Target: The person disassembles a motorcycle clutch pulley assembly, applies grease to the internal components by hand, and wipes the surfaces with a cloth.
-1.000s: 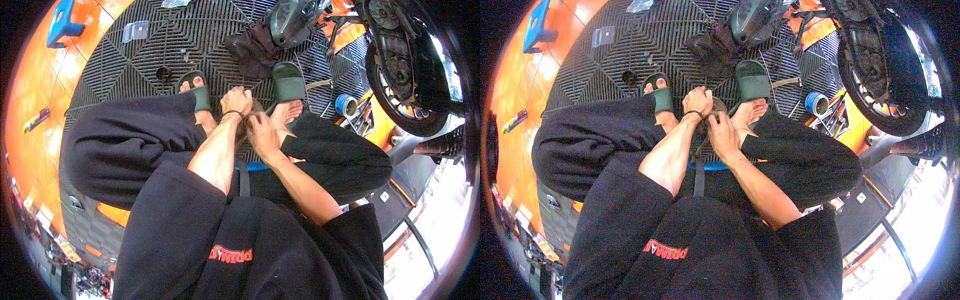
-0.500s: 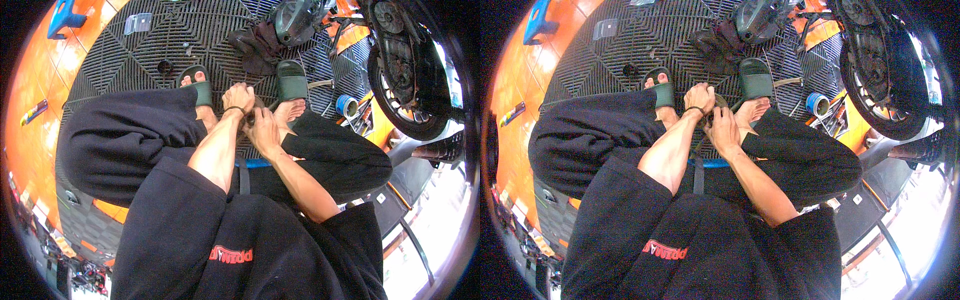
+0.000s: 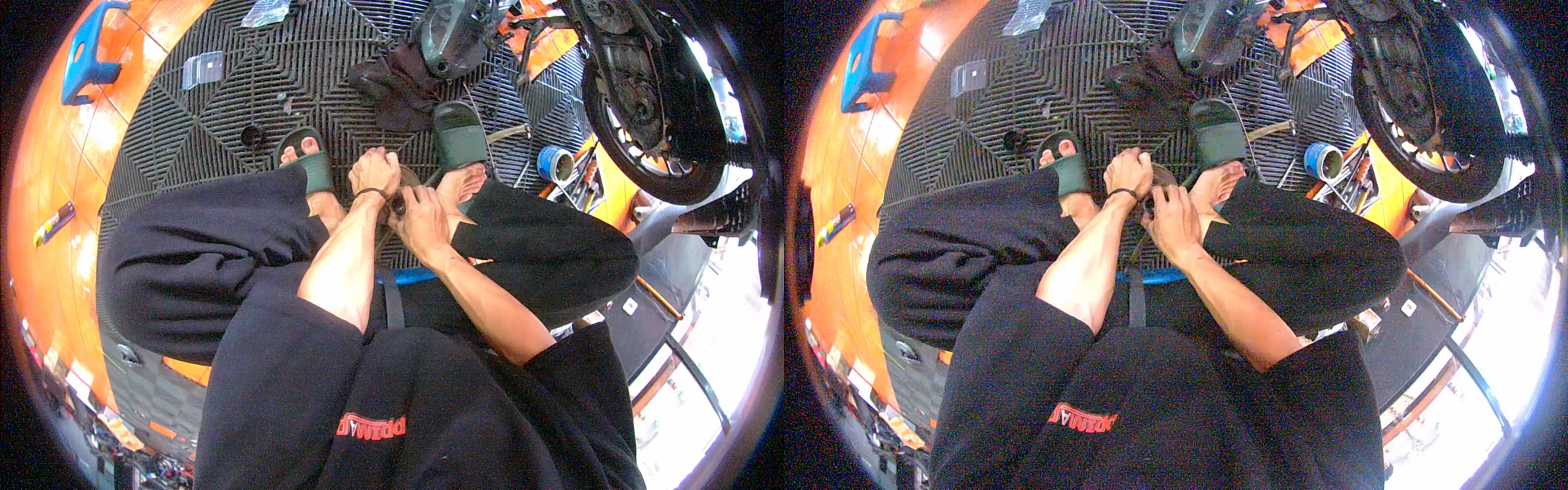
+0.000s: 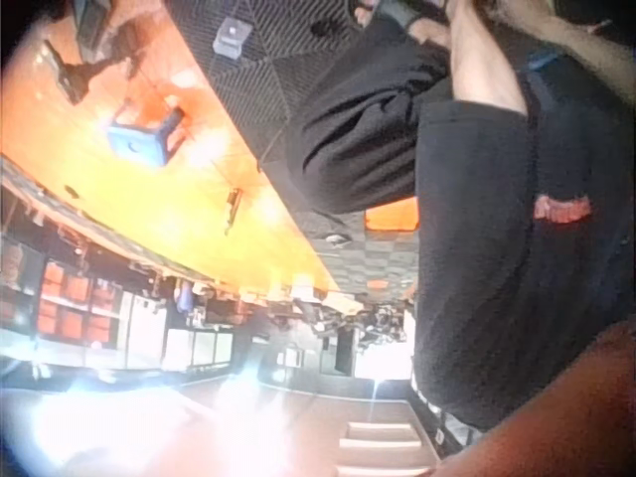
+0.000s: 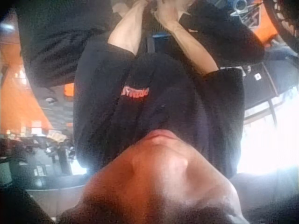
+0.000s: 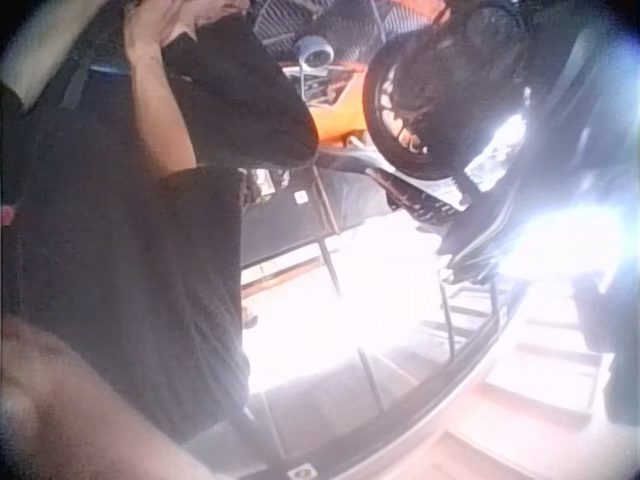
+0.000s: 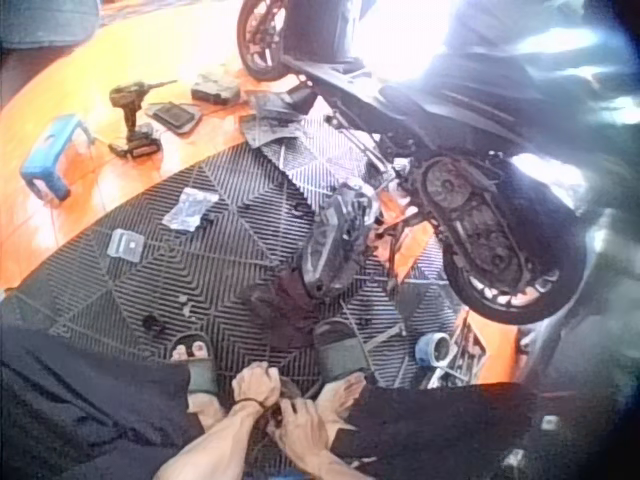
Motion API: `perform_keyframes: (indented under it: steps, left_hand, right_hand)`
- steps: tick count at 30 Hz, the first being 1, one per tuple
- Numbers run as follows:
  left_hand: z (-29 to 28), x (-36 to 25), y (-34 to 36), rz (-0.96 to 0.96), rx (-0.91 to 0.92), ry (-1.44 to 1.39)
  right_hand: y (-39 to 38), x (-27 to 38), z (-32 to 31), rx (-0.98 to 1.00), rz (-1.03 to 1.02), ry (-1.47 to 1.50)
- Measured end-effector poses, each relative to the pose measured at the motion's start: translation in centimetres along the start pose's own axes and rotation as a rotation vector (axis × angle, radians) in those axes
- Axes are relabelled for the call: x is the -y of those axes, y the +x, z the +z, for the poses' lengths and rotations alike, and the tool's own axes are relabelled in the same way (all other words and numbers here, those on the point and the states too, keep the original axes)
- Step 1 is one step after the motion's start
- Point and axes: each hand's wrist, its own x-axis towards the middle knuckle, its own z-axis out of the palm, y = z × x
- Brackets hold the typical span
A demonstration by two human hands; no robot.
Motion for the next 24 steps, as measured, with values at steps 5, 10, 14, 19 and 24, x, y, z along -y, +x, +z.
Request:
perform_keyframes:
  steps: [5,10,14,19,24]
  left_hand:
    - [-0.05,0.03,-0.1,-0.014,0.002,-0.018]
    - [-0.36,-0.15,0.0,-0.025,0.032,0.002]
    - [-0.36,-0.21,-0.01,-0.029,0.026,0.01]
    - [-0.36,-0.19,0.03,-0.042,0.039,-0.007]
    - [-0.53,-0.22,0.03,-0.035,0.038,-0.015]
  right_hand:
    - [-0.06,0.09,-0.16,0.009,0.017,0.013]
    - [0.01,0.01,-0.08,-0.012,0.0,0.025]
    - [0.02,-0.01,-0.1,-0.02,0.015,0.049]
    - [-0.01,0.02,-0.24,0.092,0.06,-0.001]
    - [0.02,0.01,-0.32,0.088,0.044,-0.004]
